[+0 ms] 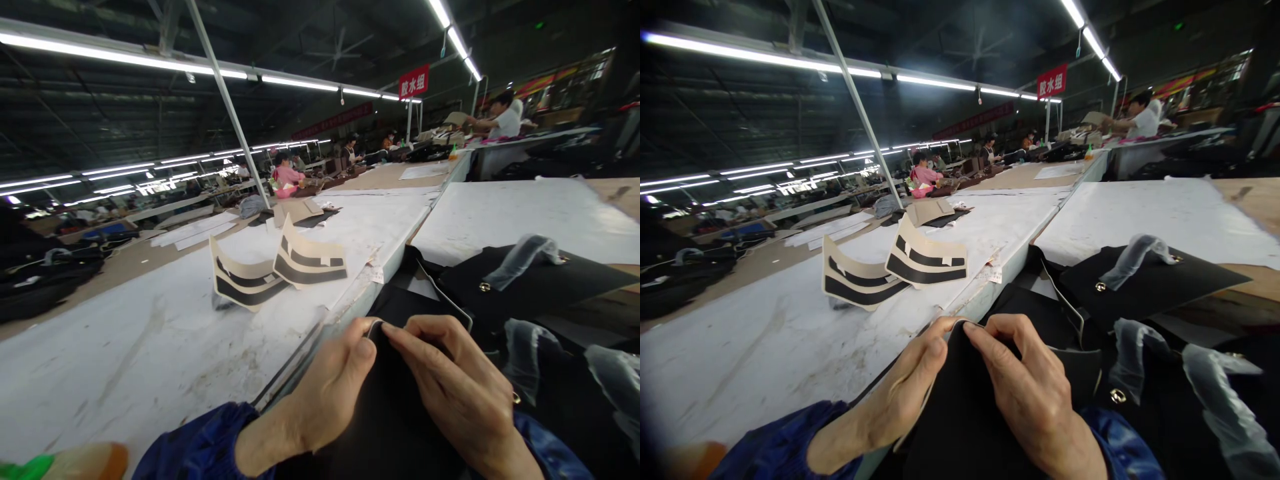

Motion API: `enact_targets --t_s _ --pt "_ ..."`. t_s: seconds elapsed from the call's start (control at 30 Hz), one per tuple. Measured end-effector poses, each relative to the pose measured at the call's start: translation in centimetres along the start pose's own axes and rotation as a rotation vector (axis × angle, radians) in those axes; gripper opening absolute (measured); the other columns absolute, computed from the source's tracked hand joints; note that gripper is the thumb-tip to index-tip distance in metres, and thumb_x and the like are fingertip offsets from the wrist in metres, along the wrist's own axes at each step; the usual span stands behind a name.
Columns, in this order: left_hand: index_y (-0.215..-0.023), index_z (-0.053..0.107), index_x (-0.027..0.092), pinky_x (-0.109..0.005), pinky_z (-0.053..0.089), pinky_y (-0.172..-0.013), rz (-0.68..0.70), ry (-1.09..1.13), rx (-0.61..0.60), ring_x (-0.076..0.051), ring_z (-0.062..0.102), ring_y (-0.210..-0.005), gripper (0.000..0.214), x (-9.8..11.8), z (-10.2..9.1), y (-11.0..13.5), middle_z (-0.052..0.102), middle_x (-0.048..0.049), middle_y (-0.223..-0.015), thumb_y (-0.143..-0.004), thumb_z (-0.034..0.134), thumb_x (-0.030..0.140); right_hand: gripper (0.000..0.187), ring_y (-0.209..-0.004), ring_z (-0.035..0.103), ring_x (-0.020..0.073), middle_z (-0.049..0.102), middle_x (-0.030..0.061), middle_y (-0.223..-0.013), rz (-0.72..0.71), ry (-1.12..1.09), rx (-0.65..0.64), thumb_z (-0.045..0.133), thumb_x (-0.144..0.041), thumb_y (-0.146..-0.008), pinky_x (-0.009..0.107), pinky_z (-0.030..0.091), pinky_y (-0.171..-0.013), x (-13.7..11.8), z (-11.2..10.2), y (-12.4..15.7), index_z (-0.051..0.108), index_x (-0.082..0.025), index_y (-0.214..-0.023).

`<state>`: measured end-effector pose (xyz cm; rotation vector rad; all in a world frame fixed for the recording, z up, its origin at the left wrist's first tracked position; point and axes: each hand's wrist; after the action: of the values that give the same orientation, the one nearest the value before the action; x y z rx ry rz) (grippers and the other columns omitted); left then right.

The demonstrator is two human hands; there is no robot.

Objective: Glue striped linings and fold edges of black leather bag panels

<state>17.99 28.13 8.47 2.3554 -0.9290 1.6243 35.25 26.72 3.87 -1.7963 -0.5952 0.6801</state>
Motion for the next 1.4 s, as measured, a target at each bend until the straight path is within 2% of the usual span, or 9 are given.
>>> enact_targets --t_s 0.1,0.17,0.37,0.5,0.57,0.77,0.97,1.2,1.4 --pt "-0.1 0.056 0.018 -0.029 0.045 -0.07 -0.001 -0.083 -0.007 -0.016 0.053 -0.072 0.028 -0.3 -0.2 -0.2 0.054 0.0006 -0.076 -0.102 0.037 0.039 0.04 -0.07 0.062 0.0087 0.059 0.0018 -0.083 0.013 -0.028 -0.02 0.056 0.005 -0.086 0.018 0.052 -0.058 -0.2 0.4 0.0 0.069 -0.022 -0.112" --pt "-0.097 0.054 0.019 -0.028 0.042 -0.065 0.013 -0.171 0.011 -0.015 0.05 -0.069 0.024 -0.6 -0.4 -0.3 0.051 0.0019 -0.074 -0.102 0.038 0.037 0.036 -0.069 0.061 0.0084 0.06 0.0024 -0.083 0.011 -0.051 -0.025 0.056 0.004 -0.086 0.017 0.052 -0.058 -0.4 0.8 0.1 0.069 -0.02 -0.109" --pt "-0.107 0.051 0.018 -0.031 0.047 -0.075 0.085 -0.289 -0.001 -0.02 0.062 -0.085 0.021 -1.3 -0.4 -0.3 0.064 -0.0056 -0.093 -0.1 0.044 0.036 0.037 -0.07 0.064 0.0087 0.062 0.0023 -0.083 0.042 -0.079 -0.051 0.054 0.003 -0.087 0.016 0.053 -0.059 -0.7 1.1 0.4 0.07 -0.021 -0.111" --pt "-0.107 0.051 0.019 -0.031 0.049 -0.07 0.077 -0.364 -0.041 -0.021 0.064 -0.081 0.019 -1.8 -0.4 -0.4 0.066 -0.0055 -0.088 -0.1 0.043 0.034 0.033 -0.07 0.064 0.0084 0.062 0.0026 -0.085 0.036 -0.087 -0.085 0.053 0.002 -0.089 0.016 0.054 -0.059 -0.6 1.0 0.1 0.069 -0.019 -0.109" --pt "-0.108 0.052 0.019 -0.032 0.05 -0.073 0.091 -0.387 -0.036 -0.022 0.066 -0.084 0.018 -2.0 -0.5 -0.4 0.067 -0.0063 -0.09 -0.1 0.043 0.032 0.031 -0.071 0.064 0.0081 0.062 0.0028 -0.085 0.039 -0.088 -0.096 0.052 0.001 -0.09 0.015 0.053 -0.058 -0.5 1.0 -0.1 0.066 -0.018 -0.11" --pt "-0.109 0.052 0.019 -0.028 0.054 -0.083 0.105 -0.277 0.094 -0.02 0.071 -0.1 0.015 -0.6 -1.5 -0.5 0.074 -0.0089 -0.11 -0.102 0.04 0.025 0.023 -0.064 0.066 0.0093 0.069 0.0011 -0.085 0.084 0.027 -0.029 0.061 -0.014 -0.092 0.018 0.055 -0.06 0.2 -0.4 -0.6 0.06 -0.018 -0.115" --pt "-0.107 0.053 0.022 -0.027 0.054 -0.091 0.146 -0.275 0.217 -0.02 0.068 -0.115 0.014 0.3 -2.7 -0.3 0.075 -0.007 -0.115 -0.103 0.041 0.028 0.009 -0.067 0.067 0.0096 0.069 -0.0019 -0.079 0.096 0.055 -0.023 0.066 -0.015 -0.089 0.018 0.054 -0.063 1.0 -1.3 -1.2 0.064 -0.021 -0.095" --pt "-0.108 0.053 0.023 -0.022 0.052 -0.094 0.18 -0.292 0.262 -0.015 0.066 -0.117 0.01 -0.1 -2.1 0.0 0.075 -0.0026 -0.119 -0.103 0.044 0.023 0.013 -0.062 0.063 0.0085 0.064 -0.0017 -0.075 0.149 -0.086 -0.012 0.067 -0.008 -0.087 0.018 0.052 -0.056 1.4 -1.0 -1.4 0.065 -0.021 -0.092" --pt "-0.113 0.053 0.025 -0.022 0.05 -0.098 0.226 -0.312 0.288 -0.013 0.068 -0.112 0.015 -0.4 -1.4 0.4 0.074 -0.0001 -0.12 -0.102 0.045 0.018 0.013 -0.059 0.061 0.0086 0.062 -0.0021 -0.072 0.18 -0.091 -0.022 0.066 -0.008 -0.086 0.018 0.05 -0.052 1.6 -1.0 -1.3 0.065 -0.02 -0.089"
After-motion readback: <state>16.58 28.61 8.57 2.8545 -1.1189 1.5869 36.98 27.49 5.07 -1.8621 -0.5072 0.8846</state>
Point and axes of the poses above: each hand's wrist, its own y-axis away from the middle knuckle, its own z-axis out of the palm, x = y × z
